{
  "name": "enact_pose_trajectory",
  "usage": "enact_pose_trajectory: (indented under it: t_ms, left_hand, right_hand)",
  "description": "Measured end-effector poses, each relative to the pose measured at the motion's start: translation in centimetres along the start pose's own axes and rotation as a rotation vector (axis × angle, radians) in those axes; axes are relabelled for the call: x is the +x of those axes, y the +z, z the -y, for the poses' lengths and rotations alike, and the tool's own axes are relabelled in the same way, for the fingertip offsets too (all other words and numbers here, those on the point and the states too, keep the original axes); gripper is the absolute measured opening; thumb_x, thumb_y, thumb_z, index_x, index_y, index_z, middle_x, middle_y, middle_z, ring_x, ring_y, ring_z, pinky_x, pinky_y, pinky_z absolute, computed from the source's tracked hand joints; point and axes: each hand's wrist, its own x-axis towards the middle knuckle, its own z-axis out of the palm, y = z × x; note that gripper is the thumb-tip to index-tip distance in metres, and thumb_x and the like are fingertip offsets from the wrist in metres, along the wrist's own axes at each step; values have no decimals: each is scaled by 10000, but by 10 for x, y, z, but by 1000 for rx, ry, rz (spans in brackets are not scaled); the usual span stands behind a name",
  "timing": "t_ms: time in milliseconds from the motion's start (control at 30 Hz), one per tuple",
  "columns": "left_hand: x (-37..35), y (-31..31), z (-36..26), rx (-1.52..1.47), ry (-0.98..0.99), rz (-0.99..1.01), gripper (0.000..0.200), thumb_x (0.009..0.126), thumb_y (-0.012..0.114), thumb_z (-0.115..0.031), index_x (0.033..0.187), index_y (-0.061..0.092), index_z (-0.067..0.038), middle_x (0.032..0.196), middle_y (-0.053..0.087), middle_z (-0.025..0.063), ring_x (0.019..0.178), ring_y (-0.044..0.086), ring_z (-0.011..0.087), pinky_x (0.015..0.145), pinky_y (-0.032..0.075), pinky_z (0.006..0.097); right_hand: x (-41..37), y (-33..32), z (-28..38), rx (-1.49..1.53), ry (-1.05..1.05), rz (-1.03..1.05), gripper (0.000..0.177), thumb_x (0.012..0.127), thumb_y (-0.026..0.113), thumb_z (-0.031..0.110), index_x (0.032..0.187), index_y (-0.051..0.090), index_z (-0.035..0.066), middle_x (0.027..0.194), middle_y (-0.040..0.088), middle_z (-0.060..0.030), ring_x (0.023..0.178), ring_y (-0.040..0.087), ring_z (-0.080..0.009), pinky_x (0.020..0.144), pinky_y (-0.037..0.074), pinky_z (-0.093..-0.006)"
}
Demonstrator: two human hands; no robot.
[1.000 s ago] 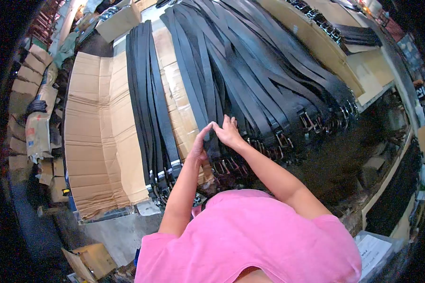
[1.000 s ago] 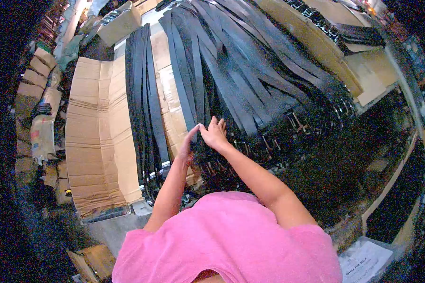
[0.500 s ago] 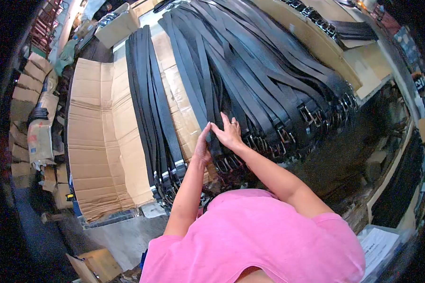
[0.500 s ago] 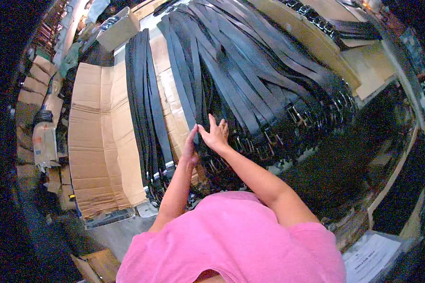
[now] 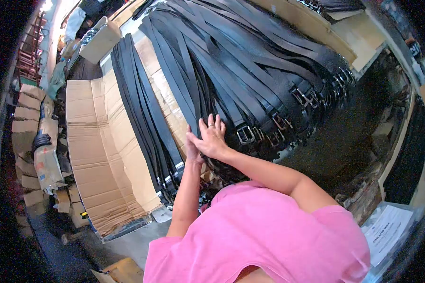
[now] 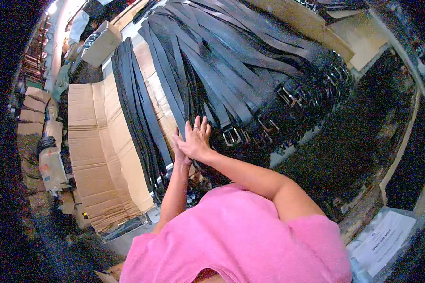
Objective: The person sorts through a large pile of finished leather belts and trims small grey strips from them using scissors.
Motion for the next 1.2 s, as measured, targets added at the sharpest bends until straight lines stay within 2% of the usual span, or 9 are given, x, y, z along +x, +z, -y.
enact_pose_trajectory:
  t_ms: [167, 300, 400, 467, 500, 800, 900, 1000, 1200]
  left_hand:
    - [-3, 3, -16, -294, -234, 85, 585, 872, 502, -520, 1190, 567, -33, 1145, 611, 129, 1041, 593, 273, 948, 449, 438]
    - [3, -13, -20, -265, -266, 161, 533, 887, 515, -462, 1189, 564, -26, 1147, 612, 127, 1030, 599, 267, 933, 459, 423]
    - [5, -10, -18, -208, -218, 125, 466, 904, 518, -389, 1172, 568, -10, 1128, 621, 130, 1016, 606, 266, 920, 470, 408]
    - [7, -8, -19, -213, -259, 172, 422, 911, 522, -332, 1160, 566, 6, 1112, 628, 134, 999, 614, 267, 908, 478, 397]
    - [7, -8, -20, -210, -259, 170, 422, 911, 522, -332, 1160, 566, 6, 1112, 628, 134, 999, 614, 267, 908, 478, 397]
    - [2, -8, -29, -128, -289, 85, 424, 909, 528, -332, 1144, 571, 19, 1099, 632, 144, 972, 627, 268, 889, 495, 406]
    - [4, -9, -32, -122, -287, 75, 430, 912, 510, -359, 1175, 560, -22, 1100, 631, 119, 971, 620, 265, 871, 497, 411]
    - [-1, 3, -38, -141, -286, 88, 444, 922, 486, -376, 1184, 558, -26, 1103, 631, 116, 981, 618, 266, 871, 497, 410]
    - [-24, 27, -49, -111, -169, 0, 471, 924, 465, -427, 1177, 569, -43, 1082, 643, 100, 934, 635, 259, 846, 510, 403]
  right_hand:
    - [16, -36, -23, 445, -181, -143, 567, 856, 563, 391, 1225, 493, -34, 1256, 464, -255, 1199, 435, -352, 987, 350, -426]
    - [21, -60, -61, 728, -31, -20, 461, 892, 532, 311, 1166, 507, -58, 1070, 591, -234, 1002, 568, -355, 886, 430, -408]
    - [21, -65, -81, 484, -82, -6, 400, 898, 499, 283, 1102, 539, -58, 984, 622, -228, 928, 604, -341, 843, 448, -407]
    - [25, -67, -86, 521, -70, 380, 347, 897, 460, 257, 1022, 578, -44, 941, 623, -239, 941, 604, -341, 817, 451, -414]
    - [19, -64, -87, 349, -215, 214, 320, 877, 452, 238, 913, 602, -43, 892, 622, -252, 882, 607, -383, 783, 457, -438]
    - [2, -98, -86, -241, -288, 669, 209, 813, 438, 101, 883, 583, -33, 846, 622, -245, 849, 588, -419, 747, 456, -447]
    - [6, -95, -81, -59, -221, 534, 272, 874, 454, 191, 995, 596, -6, 918, 622, -248, 908, 587, -403, 783, 462, -417]
    - [16, -61, -74, 508, -131, 332, 725, 881, 373, 635, 1089, 555, -36, 1067, 578, -281, 1053, 535, -409, 905, 409, -407]
    - [8, -8, -63, 669, -93, 298, 907, 822, 409, 704, 1179, 465, -128, 1148, 553, -297, 1135, 512, -368, 982, 354, -393]
